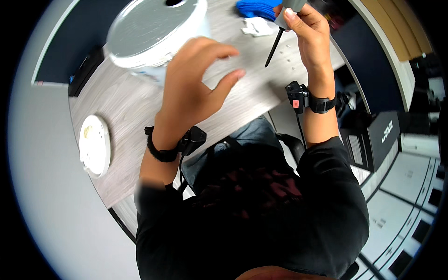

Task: The person uses a screwdriver to tighten screws on the top of a white cylindrical appliance, then attaches a lid and wipes the exterior with a blue cloth.

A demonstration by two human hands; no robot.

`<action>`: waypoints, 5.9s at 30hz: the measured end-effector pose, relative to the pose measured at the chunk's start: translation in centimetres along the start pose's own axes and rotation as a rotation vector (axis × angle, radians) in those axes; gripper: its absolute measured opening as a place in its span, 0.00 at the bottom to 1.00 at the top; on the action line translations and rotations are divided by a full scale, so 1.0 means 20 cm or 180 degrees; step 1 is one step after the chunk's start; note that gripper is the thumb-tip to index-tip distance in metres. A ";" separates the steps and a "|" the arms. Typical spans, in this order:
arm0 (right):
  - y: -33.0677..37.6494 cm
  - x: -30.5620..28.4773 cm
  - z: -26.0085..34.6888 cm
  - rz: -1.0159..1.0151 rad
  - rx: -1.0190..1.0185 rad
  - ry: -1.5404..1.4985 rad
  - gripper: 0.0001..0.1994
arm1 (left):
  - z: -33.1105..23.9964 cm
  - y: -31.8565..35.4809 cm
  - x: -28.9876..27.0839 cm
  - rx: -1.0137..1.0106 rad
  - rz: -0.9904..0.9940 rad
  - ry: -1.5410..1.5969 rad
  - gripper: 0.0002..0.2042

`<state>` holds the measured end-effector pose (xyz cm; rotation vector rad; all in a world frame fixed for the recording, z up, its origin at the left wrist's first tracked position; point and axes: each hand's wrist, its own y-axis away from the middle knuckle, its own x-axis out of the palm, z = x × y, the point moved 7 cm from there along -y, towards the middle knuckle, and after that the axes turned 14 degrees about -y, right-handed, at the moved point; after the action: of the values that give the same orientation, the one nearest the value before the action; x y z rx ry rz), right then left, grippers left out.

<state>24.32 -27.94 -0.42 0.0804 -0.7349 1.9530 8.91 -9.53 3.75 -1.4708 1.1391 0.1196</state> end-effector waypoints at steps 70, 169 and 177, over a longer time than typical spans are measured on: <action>-0.08 0.66 -0.02 0.0996 0.0331 -0.0685 0.14 | 0.24 0.28 -0.11 -0.1674 0.0255 0.0935 0.12; -0.39 1.06 0.11 0.1359 -0.0315 0.0122 0.09 | 0.48 0.02 -0.24 -0.1270 -0.0237 0.0237 0.11; -0.39 1.07 0.10 0.1377 -0.0335 -0.0146 0.09 | 0.47 0.02 -0.25 -0.1298 -0.0219 0.0443 0.12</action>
<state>19.83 -9.55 12.42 -0.1072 -0.9433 2.3213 10.98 0.88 4.04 -1.9016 1.2224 0.2137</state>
